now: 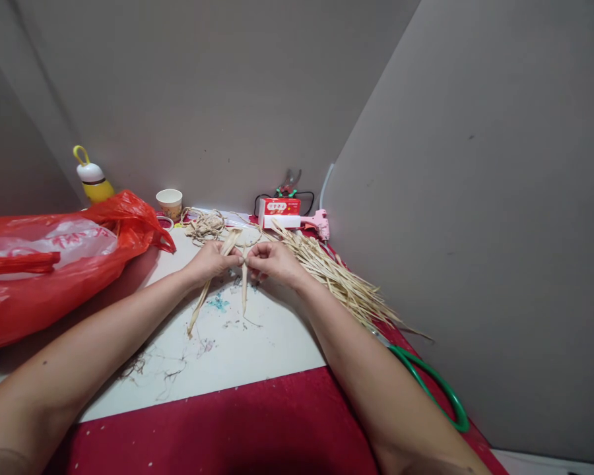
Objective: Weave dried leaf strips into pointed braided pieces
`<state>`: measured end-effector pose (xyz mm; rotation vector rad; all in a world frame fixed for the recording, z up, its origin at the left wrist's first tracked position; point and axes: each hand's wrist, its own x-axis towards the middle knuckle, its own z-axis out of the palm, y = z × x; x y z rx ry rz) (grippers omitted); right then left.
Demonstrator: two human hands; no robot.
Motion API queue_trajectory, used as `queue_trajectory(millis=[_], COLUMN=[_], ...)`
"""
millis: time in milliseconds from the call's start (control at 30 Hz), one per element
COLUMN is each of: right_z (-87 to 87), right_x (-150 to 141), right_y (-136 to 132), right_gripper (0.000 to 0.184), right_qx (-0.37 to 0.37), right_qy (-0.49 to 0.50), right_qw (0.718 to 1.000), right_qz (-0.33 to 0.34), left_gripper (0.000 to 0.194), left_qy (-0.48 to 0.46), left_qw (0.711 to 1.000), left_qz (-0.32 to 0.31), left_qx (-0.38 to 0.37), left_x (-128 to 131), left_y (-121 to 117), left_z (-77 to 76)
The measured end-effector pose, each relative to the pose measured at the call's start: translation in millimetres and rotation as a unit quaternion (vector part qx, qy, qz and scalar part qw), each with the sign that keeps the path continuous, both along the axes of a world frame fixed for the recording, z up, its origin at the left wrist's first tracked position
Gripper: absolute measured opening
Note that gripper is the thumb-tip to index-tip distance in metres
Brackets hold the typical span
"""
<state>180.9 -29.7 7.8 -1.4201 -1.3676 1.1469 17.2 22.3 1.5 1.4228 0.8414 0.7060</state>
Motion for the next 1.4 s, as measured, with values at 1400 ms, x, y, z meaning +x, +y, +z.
queue_trajectory(millis=[1400], right_z=[-6.7], right_x=[-3.4], right_y=[5.2], right_gripper=[0.011], right_qx=[0.026], right_qy=[-0.076], right_qw=[0.997], right_qz=[-0.003], left_gripper=[0.016], left_qy=[0.039], left_qw=[0.99], left_qz=[0.016], left_qx=[0.136], left_x=[0.0], left_y=[3.1], left_z=[-6.7])
